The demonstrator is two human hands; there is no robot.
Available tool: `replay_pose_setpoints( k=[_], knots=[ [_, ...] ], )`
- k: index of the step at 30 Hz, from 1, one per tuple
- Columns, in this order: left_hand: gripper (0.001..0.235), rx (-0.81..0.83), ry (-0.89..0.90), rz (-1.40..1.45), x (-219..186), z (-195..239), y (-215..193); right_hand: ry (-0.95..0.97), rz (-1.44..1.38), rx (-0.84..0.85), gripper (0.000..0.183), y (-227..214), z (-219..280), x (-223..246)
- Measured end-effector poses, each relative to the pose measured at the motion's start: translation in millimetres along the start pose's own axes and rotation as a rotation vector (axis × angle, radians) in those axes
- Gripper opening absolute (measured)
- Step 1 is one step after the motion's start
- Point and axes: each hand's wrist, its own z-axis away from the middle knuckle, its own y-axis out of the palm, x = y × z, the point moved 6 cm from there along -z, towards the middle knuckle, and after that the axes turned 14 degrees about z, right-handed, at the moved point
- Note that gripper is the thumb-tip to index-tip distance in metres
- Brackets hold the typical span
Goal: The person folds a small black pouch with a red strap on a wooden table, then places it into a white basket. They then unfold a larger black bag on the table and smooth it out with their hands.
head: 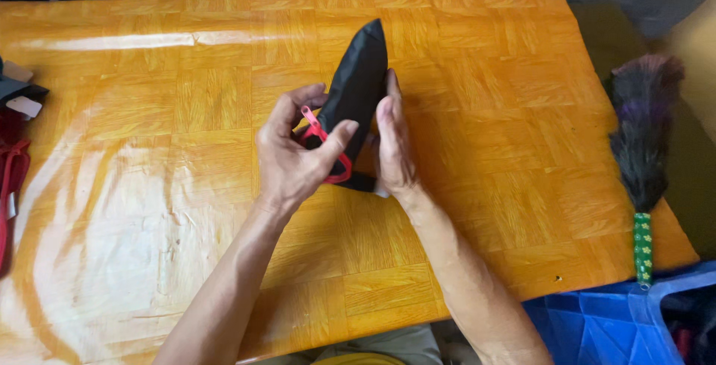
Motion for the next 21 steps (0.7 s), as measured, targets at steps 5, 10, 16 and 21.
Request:
replay_pose_setpoints(
  k=[5, 10, 16, 21],
  knots=[
    [0.053, 0.476, 0.393, -0.448, 11.7, 29.9, 41.1, 0.274, -0.34, 0.069, 0.088, 4.5, -4.5, 0.7],
    [0.042, 0.66, 0.188, -0.285, 7.0, 23.6, 47.1, 0.156, 0.116, -0.101, 0.083, -34.7, -5.8, 10.9],
    [0.07, 0.481, 0.127, -0.533, 33.1, -3.6, -3.7, -0.424, 0.836, 0.086, 0.056, 21.3, 5.7, 46.6],
    [0.093, 0.631, -0.145, -0.798, 81.9, 2.5, -5.3, -0.183, 1.283, 0.337, 0.066, 30.7, 2.1, 16.7]
  ],
)
